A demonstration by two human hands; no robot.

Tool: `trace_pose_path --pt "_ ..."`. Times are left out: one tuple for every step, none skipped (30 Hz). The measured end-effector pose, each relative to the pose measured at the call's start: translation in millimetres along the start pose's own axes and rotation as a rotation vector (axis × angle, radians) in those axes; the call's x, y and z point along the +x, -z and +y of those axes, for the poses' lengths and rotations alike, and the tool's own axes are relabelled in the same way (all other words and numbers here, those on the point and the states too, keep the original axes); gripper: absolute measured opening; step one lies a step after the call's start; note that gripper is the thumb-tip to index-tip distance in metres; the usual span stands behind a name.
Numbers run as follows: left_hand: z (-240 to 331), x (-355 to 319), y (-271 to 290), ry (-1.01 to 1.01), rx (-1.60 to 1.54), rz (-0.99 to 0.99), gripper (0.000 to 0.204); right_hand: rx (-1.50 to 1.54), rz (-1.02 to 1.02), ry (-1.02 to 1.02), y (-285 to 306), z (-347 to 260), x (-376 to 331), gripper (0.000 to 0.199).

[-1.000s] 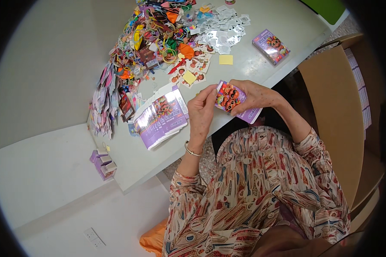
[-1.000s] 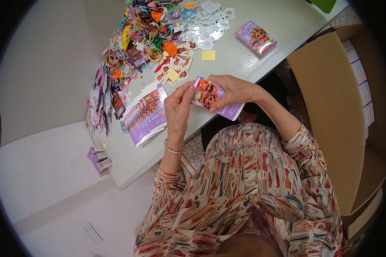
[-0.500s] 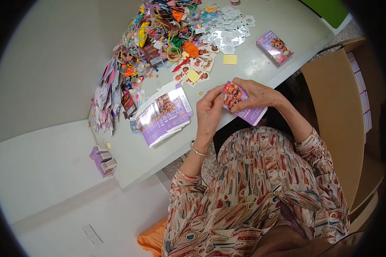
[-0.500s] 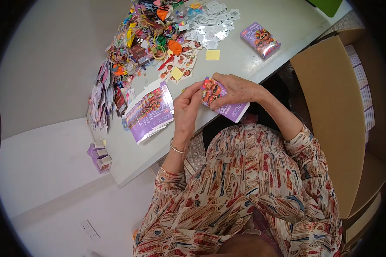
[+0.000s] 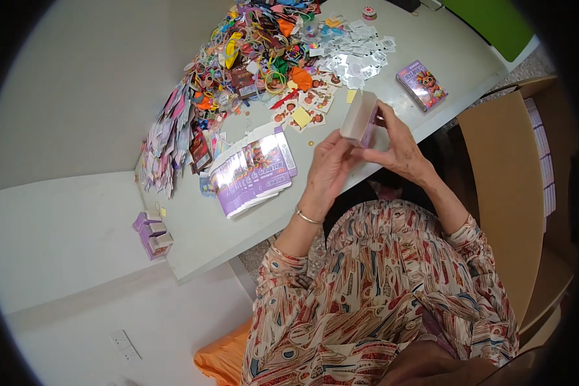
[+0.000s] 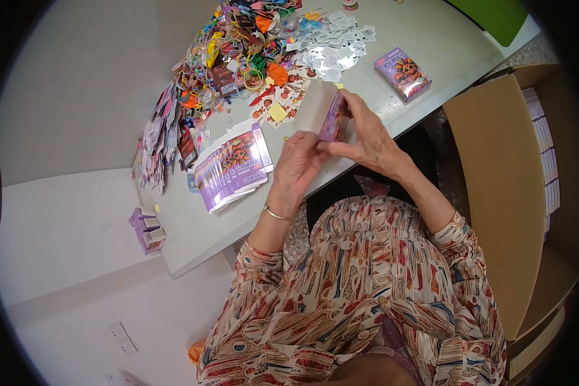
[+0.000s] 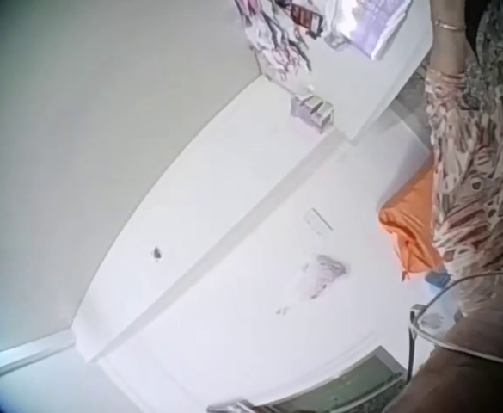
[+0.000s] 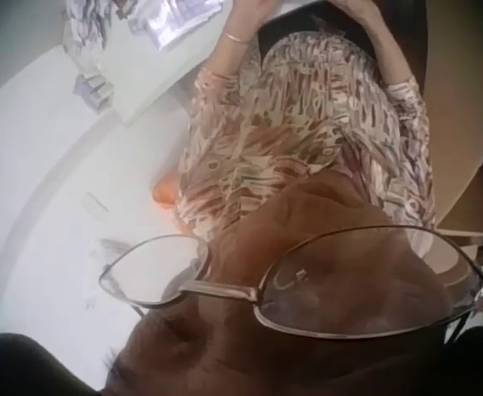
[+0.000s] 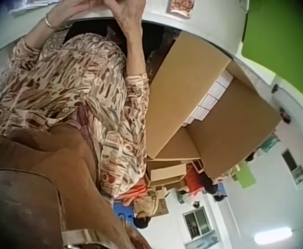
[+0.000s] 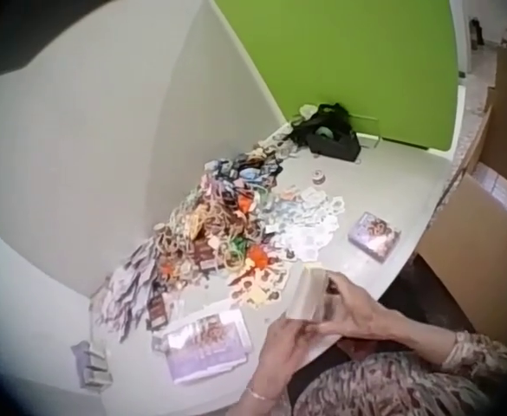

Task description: Sorting small toy parts and placing them into purple cardboard boxes.

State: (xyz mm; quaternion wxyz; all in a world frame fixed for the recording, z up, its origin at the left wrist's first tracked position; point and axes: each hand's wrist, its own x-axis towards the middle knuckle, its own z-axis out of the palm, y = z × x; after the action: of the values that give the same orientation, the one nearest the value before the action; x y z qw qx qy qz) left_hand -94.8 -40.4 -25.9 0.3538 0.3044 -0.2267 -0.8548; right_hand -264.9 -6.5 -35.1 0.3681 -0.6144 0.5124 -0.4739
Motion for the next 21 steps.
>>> trace_pose_path --pt "4 1 11 -0.128 0.322 0.098 0.028 -0.061 0.031 -0.011 4 2 2 0.094" --pt "10 2 19 -0.256 0.643 0.198 0.025 -0.12 0.06 -0.023 8 5 3 0.087" --pt "19 4 22 -0.404 0.777 0.255 0.023 -0.177 0.102 0.017 9 8 4 0.084" --pt "30 8 31 -0.406 0.78 0.252 0.023 -0.177 0.105 0.02 10 11 3 0.084" --pt "43 15 45 -0.536 1.035 0.323 0.024 -0.189 0.095 -0.005 11 12 2 0.084" --pt "54 21 54 -0.666 1.291 0.393 0.026 -0.203 0.087 -0.028 12 12 2 0.084" --pt "63 26 63 -0.671 1.292 0.391 0.026 -0.203 0.09 -0.024 11 12 1 0.084" --pt "71 29 68 -0.718 1.523 0.401 0.028 -0.218 0.086 0.003 10 12 1 0.084" --pt "78 32 72 -0.76 1.754 0.409 0.031 -0.233 0.082 0.03 9 12 1 0.084" --pt "82 33 77 -0.764 1.757 0.412 0.031 -0.231 0.083 0.035 8 14 1 0.084" --pt "87 34 77 -0.77 1.815 0.418 0.031 -0.235 0.086 0.028 8 17 1 0.084" --pt "91 36 78 -0.775 1.873 0.426 0.031 -0.24 0.088 0.02 7 18 1 0.085" --pt "94 39 78 -0.777 1.877 0.429 0.031 -0.236 0.088 0.024 7 18 2 0.085" --pt "97 41 74 -0.834 1.868 0.446 0.033 -0.259 0.072 0.01 8 14 2 0.083" --pt "100 43 71 -0.89 1.859 0.462 0.034 -0.281 0.056 -0.004 8 11 2 0.082" --pt "101 50 70 -0.889 1.86 0.469 0.034 -0.279 0.052 -0.001 6 12 0 0.082" --pt "102 56 70 -0.858 1.779 0.452 0.036 -0.327 0.066 0.03 4 9 -2 0.081" --pt "102 65 67 -0.824 1.696 0.424 0.038 -0.378 0.086 0.053 1 8 -3 0.079" --pt "100 74 64 -0.827 1.699 0.43 0.038 -0.374 0.084 0.058 -1 6 -3 0.079" --pt "97 84 55 -0.823 1.772 0.435 0.037 -0.403 0.088 0.035 -1 6 -3 0.079" --pt "93 94 50 -0.82 1.844 0.435 0.037 -0.433 0.096 0.011 -1 6 -2 0.078"
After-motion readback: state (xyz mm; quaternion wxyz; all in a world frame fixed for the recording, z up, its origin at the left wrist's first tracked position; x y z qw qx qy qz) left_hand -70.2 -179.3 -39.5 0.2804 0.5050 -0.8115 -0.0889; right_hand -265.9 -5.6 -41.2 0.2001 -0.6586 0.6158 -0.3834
